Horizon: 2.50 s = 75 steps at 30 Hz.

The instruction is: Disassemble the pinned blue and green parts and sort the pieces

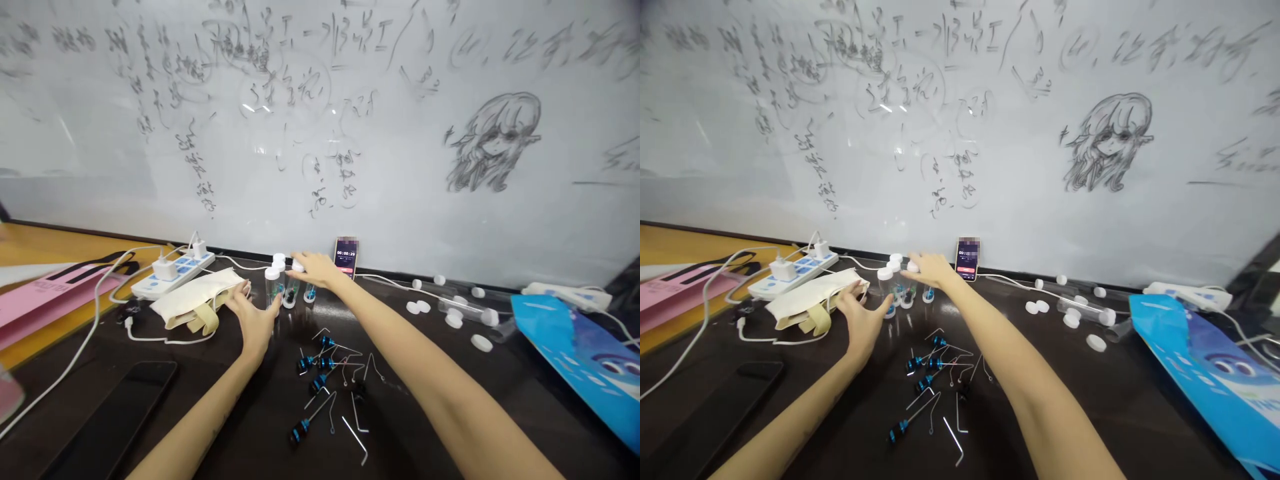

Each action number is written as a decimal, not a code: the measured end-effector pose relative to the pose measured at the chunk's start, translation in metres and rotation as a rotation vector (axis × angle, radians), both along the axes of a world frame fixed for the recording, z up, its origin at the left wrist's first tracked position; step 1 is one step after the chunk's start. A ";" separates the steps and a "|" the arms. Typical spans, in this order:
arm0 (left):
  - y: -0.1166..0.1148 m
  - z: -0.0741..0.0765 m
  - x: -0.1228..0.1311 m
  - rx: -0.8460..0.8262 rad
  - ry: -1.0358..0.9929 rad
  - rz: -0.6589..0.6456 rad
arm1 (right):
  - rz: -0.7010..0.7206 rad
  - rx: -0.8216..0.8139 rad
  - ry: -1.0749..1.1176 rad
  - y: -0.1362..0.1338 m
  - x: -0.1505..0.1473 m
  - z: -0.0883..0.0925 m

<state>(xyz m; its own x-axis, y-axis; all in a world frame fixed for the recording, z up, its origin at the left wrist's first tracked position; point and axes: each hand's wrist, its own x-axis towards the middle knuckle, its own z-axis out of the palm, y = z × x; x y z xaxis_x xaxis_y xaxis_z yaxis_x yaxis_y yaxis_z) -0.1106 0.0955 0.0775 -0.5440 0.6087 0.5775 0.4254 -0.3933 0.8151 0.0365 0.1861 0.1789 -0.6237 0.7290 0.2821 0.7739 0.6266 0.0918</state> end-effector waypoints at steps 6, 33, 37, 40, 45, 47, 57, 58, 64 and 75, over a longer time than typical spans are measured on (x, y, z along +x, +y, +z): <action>-0.035 0.031 0.023 0.192 0.245 -0.080 | -0.121 0.079 0.060 -0.030 0.027 -0.005; -0.075 0.028 0.040 -0.671 -0.611 -1.784 | 0.379 -0.414 0.774 -0.138 0.049 -0.006; -0.077 0.031 0.047 -0.645 -0.649 -1.612 | 0.282 -0.286 0.691 -0.136 0.055 -0.003; -0.072 0.037 0.045 -0.652 -0.610 -1.432 | 0.072 -0.095 0.584 -0.133 0.057 -0.005; -0.069 0.036 0.038 -0.709 -0.614 -1.485 | -0.053 0.006 0.515 -0.133 0.053 -0.009; -0.070 0.032 0.038 -0.703 -0.639 -1.567 | -0.050 0.006 0.521 -0.138 0.050 -0.008; -0.090 0.041 0.046 -0.724 -0.620 -1.952 | 0.110 -0.428 1.101 -0.125 0.078 0.010; -0.092 0.043 0.047 -0.747 -0.587 -1.982 | 0.094 -0.430 1.144 -0.121 0.086 0.014; -0.092 0.048 0.046 -0.901 -0.493 -1.895 | 0.205 -0.618 0.826 -0.142 0.085 0.030; -0.089 0.048 0.048 -0.944 -0.527 -1.829 | 0.158 -0.564 0.666 -0.144 0.075 0.017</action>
<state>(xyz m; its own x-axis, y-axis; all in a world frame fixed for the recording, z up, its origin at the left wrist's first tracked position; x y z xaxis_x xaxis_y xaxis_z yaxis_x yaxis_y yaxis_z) -0.0622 0.0065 0.1252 0.8856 0.4501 -0.1147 -0.1459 0.5040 0.8513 0.1112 0.0424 0.1955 -0.5629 0.7887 0.2473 0.4572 0.5464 -0.7017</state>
